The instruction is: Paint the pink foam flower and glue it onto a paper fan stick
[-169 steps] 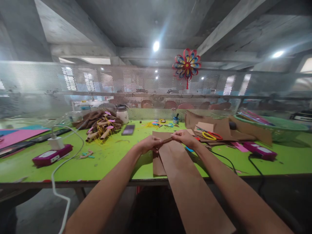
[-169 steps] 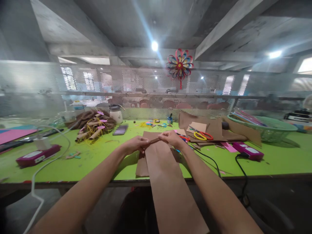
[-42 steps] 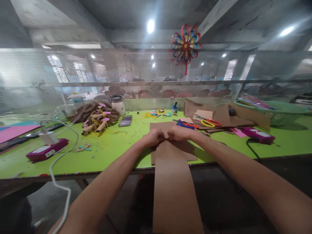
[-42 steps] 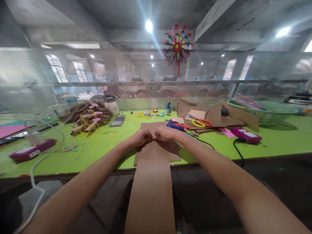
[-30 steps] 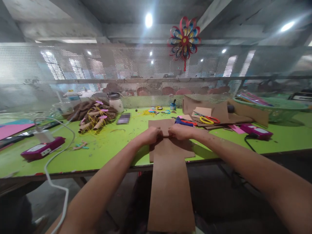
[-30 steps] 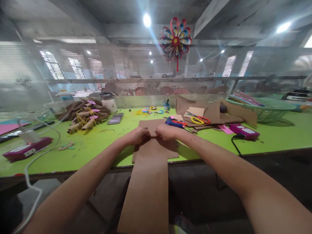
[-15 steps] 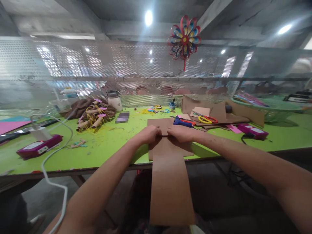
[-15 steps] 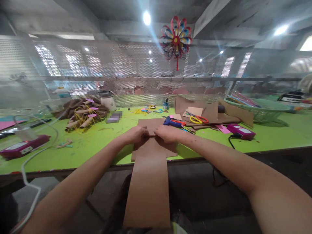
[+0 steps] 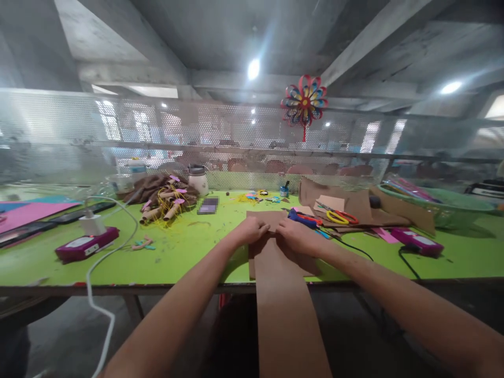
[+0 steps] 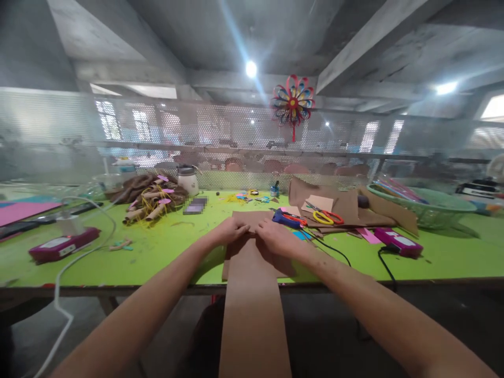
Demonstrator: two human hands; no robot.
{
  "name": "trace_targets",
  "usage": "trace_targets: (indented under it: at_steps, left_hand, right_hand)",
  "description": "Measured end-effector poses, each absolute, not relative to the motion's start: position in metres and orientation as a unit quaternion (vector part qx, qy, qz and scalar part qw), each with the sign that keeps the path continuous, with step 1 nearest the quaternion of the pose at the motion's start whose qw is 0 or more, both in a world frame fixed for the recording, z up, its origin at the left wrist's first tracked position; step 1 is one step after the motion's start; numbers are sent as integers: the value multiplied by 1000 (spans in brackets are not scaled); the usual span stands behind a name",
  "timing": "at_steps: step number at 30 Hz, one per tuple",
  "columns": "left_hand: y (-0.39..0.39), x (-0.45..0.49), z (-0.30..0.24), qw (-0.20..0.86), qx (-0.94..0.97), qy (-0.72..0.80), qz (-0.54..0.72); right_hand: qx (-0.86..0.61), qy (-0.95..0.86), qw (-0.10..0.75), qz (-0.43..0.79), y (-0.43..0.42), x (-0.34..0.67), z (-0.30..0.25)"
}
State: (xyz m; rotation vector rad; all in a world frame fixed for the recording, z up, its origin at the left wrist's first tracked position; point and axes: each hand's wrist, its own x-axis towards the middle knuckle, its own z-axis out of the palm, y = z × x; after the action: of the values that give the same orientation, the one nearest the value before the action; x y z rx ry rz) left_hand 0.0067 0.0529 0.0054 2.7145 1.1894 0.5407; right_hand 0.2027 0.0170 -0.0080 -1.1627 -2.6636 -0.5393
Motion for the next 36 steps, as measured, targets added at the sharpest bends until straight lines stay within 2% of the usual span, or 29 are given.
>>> trace_targets:
  at_steps: [3, 8, 11, 13, 16, 18, 21, 23, 31, 36]
  left_hand:
    - [59, 0, 10, 135, 882, 400, 208]
    - [65, -13, 10, 317, 837, 369, 249]
    - [65, -14, 8, 394, 802, 376, 246]
    - [63, -14, 7, 417, 786, 384, 245]
    - [61, -12, 8, 412, 777, 401, 256]
    - [60, -11, 10, 387, 788, 400, 262]
    - [60, -10, 11, 338, 820, 376, 267]
    - [61, -9, 11, 310, 838, 363, 265]
    - [58, -5, 12, 293, 849, 347, 271]
    - [57, -8, 14, 276, 861, 369, 216]
  right_hand:
    - [-386, -888, 128, -215, 15, 191, 5]
    - [-408, -866, 156, -245, 16, 173, 12]
    - [-439, -848, 197, -224, 25, 168, 2]
    - [-455, -836, 257, -167, 33, 169, -6]
    - [-468, -801, 374, -5, 45, 179, -11]
    - [-459, -763, 432, 146, 49, 189, -10]
    - [-422, -692, 447, 379, 49, 200, -5]
    - [-413, -652, 438, 461, 47, 202, -5]
    - [-401, -671, 438, 445, 47, 195, -13]
    - [-432, -662, 455, 410, 50, 197, -14]
